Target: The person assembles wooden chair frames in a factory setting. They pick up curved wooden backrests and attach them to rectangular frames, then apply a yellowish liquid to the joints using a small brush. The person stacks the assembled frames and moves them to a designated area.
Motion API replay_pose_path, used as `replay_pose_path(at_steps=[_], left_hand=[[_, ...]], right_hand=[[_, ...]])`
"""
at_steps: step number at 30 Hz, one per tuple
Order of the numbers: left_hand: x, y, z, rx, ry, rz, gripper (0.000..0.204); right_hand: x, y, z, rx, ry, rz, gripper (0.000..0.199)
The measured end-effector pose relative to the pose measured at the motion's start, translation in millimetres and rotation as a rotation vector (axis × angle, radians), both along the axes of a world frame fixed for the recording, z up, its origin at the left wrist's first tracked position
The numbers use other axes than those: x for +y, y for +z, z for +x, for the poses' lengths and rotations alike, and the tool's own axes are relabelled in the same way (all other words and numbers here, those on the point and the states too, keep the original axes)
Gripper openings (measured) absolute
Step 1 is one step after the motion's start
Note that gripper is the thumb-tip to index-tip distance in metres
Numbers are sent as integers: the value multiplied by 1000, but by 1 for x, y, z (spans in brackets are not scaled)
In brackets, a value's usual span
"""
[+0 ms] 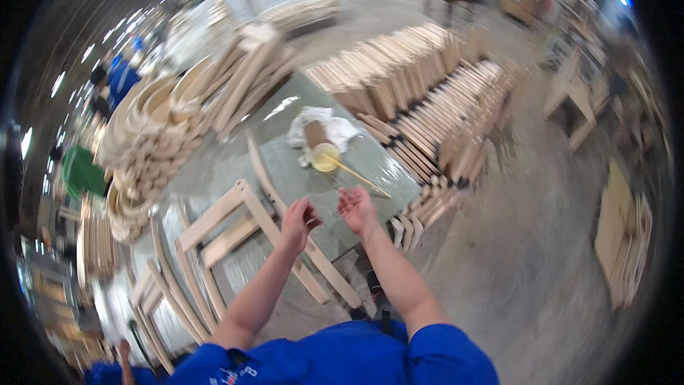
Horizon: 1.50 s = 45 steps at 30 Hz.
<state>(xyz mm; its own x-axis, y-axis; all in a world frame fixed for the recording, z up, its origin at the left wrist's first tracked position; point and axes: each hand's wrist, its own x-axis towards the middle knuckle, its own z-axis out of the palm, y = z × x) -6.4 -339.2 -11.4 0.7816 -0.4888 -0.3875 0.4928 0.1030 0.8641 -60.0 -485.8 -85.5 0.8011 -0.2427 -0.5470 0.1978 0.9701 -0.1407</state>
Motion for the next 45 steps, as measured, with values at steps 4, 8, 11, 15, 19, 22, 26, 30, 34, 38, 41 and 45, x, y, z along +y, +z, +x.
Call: replay_pose_path(at_steps=[4,8,11,15,19,22,26,30,34,38,41,45], left_hand=[[45,-8,-67,-111,-107,12,20],[56,-20,-152,12,-279,78,9],[58,-32,-195,145,-492,96,11],[-14,-23,-219,-3,-831,62,13],[-135,-19,-248,-250,-1060,-6,16],[-239,-8,-302,-459,-1213,-18,14],[-330,15,-379,-605,-1505,9,21],[-386,8,-396,-785,-1917,-6,31],[-415,-25,-343,-928,-2083,149,37],[-464,-40,-283,-543,-2043,579,42],[-529,-48,-262,-417,-1929,555,45],[-634,-64,-238,-294,-1887,713,47]], right_hand=[[34,-8,-65,24,173,-195,12],[48,-19,-173,37,201,-398,29],[39,-22,-249,334,307,-463,34],[-9,-31,-338,545,354,-570,28],[-79,-39,-403,557,244,-782,22],[-133,-36,-454,572,132,-875,19],[-213,-22,-522,556,8,-808,17],[-296,-6,-544,519,-112,-753,17],[-392,-8,-532,493,-35,-830,18],[-521,-45,-564,799,214,-1398,25],[-583,-87,-639,1319,375,-1424,31],[-594,-116,-722,1753,431,-1035,36]])
